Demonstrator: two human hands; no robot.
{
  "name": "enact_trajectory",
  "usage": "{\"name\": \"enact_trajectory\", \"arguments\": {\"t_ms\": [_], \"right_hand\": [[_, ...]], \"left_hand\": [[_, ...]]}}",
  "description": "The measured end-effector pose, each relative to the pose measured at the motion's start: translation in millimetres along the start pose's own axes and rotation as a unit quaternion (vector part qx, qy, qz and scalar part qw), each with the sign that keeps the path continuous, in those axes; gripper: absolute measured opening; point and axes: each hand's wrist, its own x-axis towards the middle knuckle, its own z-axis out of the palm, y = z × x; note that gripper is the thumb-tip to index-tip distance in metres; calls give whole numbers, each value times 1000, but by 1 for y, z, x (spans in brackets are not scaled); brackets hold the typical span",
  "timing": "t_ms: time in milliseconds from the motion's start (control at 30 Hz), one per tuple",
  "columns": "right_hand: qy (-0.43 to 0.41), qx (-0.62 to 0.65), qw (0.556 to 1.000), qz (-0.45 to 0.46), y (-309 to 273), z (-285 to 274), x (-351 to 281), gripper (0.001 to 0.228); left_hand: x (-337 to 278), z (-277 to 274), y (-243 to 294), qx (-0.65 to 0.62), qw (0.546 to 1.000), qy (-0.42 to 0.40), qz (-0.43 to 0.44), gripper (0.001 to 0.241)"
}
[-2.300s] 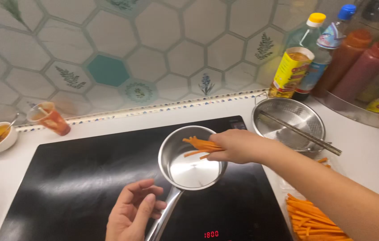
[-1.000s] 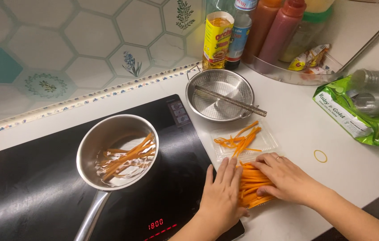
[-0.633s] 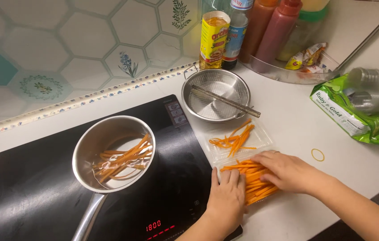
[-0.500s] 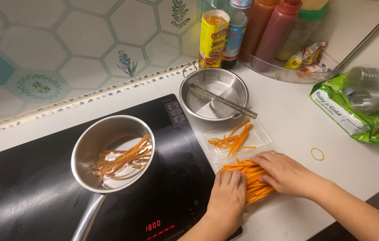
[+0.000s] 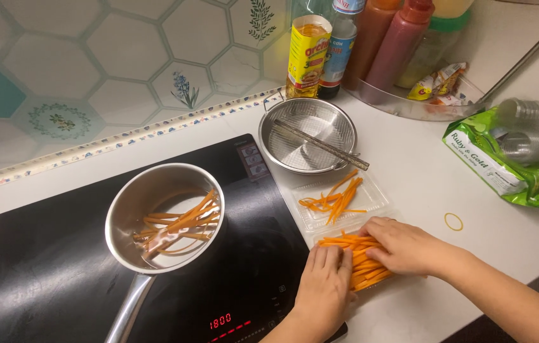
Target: Place sliced carrots into a pot of liquid on a stove and stir them with chopsticks.
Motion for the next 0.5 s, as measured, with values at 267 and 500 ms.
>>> {"name": "enact_trajectory", "arguments": {"t_ms": [267, 500], "right_hand": [[-42, 13, 999, -13, 16, 1, 18, 58], [-78, 14, 997, -9, 21, 3, 20, 51]], "left_hand": [[-1, 4, 1, -18, 999, -30, -20, 88], [-7, 16, 2, -57, 998, 1, -31, 97]]}}
